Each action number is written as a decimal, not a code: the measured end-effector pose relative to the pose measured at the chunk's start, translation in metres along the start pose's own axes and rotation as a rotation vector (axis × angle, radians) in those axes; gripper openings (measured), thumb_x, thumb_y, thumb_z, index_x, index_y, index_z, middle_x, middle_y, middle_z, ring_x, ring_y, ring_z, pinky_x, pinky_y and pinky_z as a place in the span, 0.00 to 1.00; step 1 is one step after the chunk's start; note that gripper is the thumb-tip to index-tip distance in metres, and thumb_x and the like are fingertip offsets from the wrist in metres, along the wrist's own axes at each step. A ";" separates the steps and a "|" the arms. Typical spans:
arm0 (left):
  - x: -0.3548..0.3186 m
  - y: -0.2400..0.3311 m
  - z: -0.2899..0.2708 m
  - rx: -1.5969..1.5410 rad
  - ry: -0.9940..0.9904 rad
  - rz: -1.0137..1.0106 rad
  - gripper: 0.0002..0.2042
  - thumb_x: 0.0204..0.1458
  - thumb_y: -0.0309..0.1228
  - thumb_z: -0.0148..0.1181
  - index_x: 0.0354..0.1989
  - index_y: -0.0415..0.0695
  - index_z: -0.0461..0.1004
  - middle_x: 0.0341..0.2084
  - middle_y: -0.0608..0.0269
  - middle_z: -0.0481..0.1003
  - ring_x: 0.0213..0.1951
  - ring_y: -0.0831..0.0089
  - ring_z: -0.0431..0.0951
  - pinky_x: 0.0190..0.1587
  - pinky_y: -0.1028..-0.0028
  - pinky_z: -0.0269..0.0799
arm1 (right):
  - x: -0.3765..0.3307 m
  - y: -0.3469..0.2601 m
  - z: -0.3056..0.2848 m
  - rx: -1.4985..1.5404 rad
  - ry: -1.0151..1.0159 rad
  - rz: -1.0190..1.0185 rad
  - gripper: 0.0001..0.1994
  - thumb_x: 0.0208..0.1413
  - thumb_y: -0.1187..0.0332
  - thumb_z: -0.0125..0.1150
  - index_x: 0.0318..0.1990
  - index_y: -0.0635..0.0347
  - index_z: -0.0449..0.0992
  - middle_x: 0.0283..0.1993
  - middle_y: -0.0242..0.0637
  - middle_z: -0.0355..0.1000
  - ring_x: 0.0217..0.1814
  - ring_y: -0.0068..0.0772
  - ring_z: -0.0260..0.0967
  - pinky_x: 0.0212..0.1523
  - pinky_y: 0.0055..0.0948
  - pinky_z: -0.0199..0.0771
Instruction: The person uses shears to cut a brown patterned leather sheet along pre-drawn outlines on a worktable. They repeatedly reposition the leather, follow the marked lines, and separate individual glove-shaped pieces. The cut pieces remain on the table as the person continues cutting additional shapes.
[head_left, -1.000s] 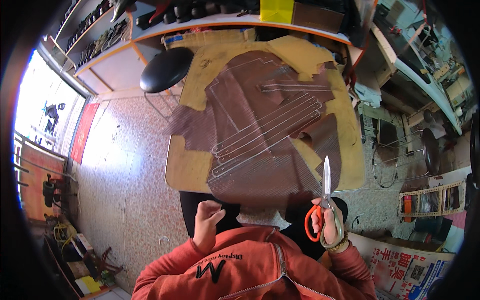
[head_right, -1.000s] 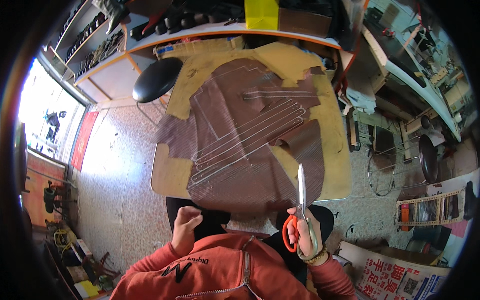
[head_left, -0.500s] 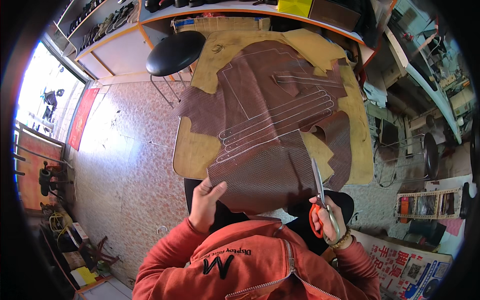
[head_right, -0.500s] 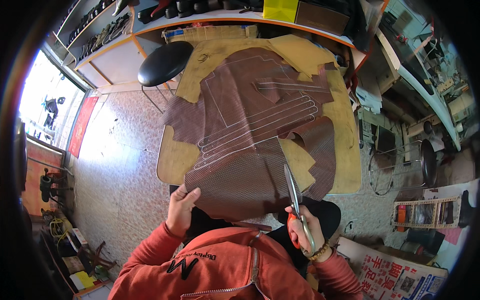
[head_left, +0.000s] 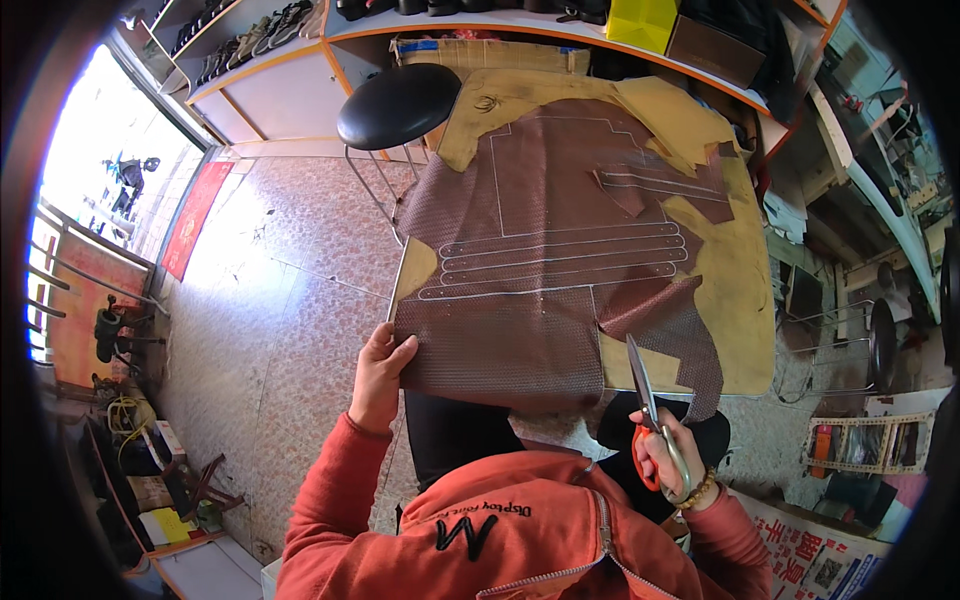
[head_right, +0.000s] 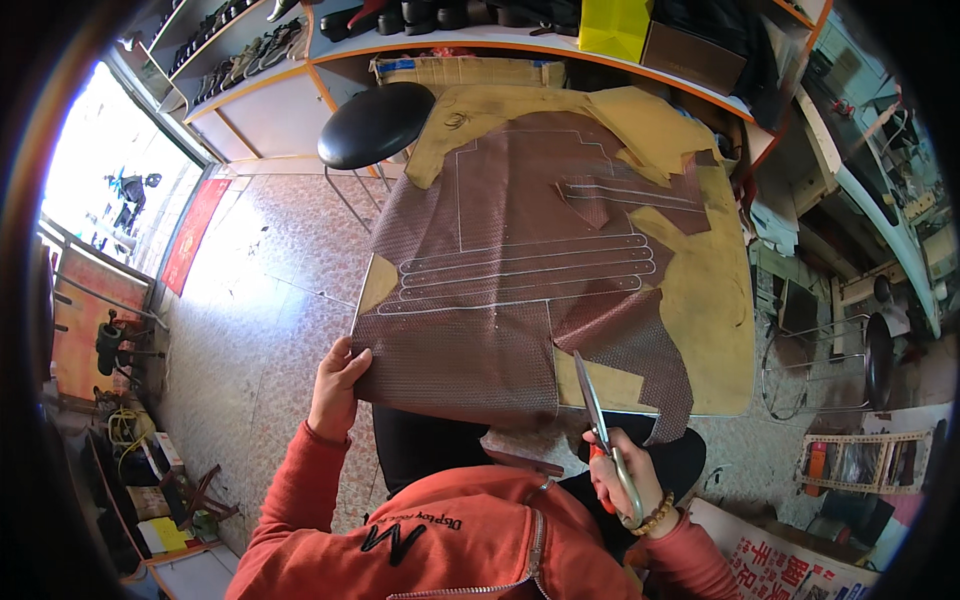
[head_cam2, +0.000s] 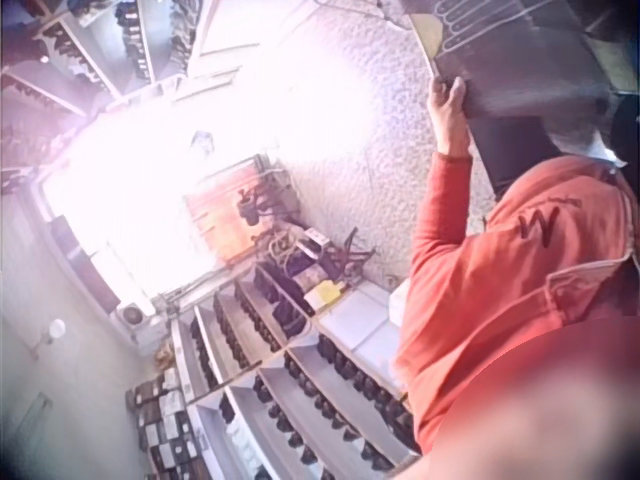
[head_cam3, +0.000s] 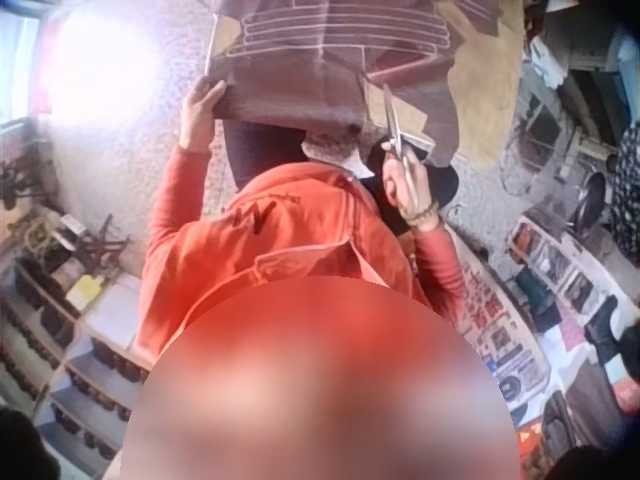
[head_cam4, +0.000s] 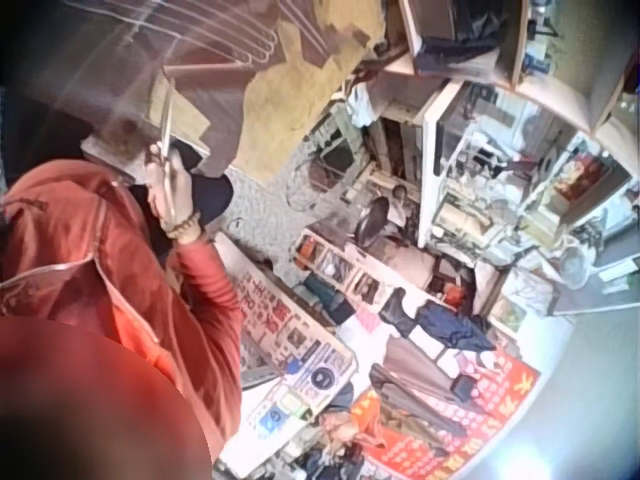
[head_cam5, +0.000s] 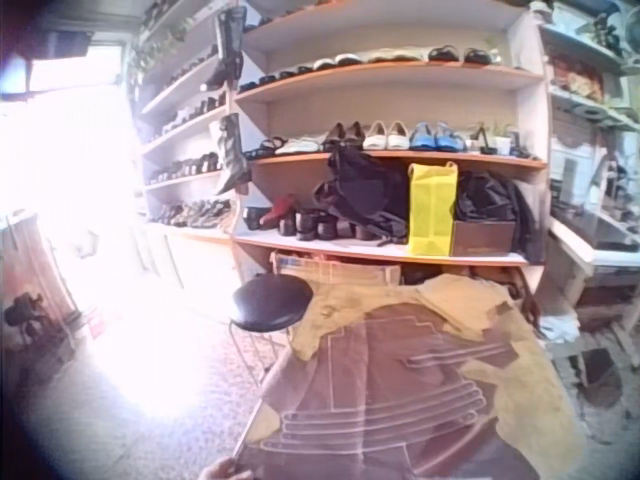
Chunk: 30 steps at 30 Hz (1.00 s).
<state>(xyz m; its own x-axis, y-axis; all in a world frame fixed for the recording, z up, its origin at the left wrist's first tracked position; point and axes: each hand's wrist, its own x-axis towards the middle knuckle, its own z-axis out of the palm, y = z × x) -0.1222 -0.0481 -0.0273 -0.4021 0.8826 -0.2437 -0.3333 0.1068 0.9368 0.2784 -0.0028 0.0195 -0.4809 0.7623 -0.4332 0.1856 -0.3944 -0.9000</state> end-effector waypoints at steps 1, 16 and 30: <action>0.001 0.001 -0.001 -0.006 -0.024 -0.020 0.13 0.59 0.22 0.53 0.52 0.38 0.69 0.44 0.63 0.76 0.44 0.77 0.75 0.50 0.77 0.69 | 0.000 0.000 0.000 0.002 -0.001 -0.009 0.29 0.58 0.49 0.58 0.55 0.66 0.66 0.26 0.29 0.65 0.20 0.14 0.60 0.22 0.14 0.61; 0.003 0.001 -0.004 -0.012 -0.023 -0.064 0.23 0.55 0.18 0.56 0.60 0.37 0.62 0.50 0.56 0.73 0.50 0.70 0.74 0.55 0.72 0.68 | 0.025 -0.038 -0.033 0.045 0.257 -0.283 0.39 0.60 0.48 0.54 0.71 0.57 0.46 0.24 0.30 0.62 0.19 0.16 0.57 0.18 0.15 0.60; 0.003 0.006 -0.007 -0.010 -0.064 -0.054 0.24 0.54 0.15 0.53 0.60 0.39 0.61 0.50 0.57 0.74 0.52 0.70 0.73 0.56 0.72 0.67 | 0.101 -0.049 -0.086 0.262 0.133 0.001 0.35 0.56 0.28 0.40 0.22 0.55 0.67 0.16 0.26 0.60 0.14 0.19 0.56 0.18 0.18 0.57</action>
<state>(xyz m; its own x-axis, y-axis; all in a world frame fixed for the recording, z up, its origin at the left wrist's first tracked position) -0.1316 -0.0479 -0.0246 -0.3280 0.9032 -0.2769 -0.3614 0.1509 0.9201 0.2943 0.1378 0.0159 -0.3609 0.8155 -0.4524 -0.0495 -0.5011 -0.8640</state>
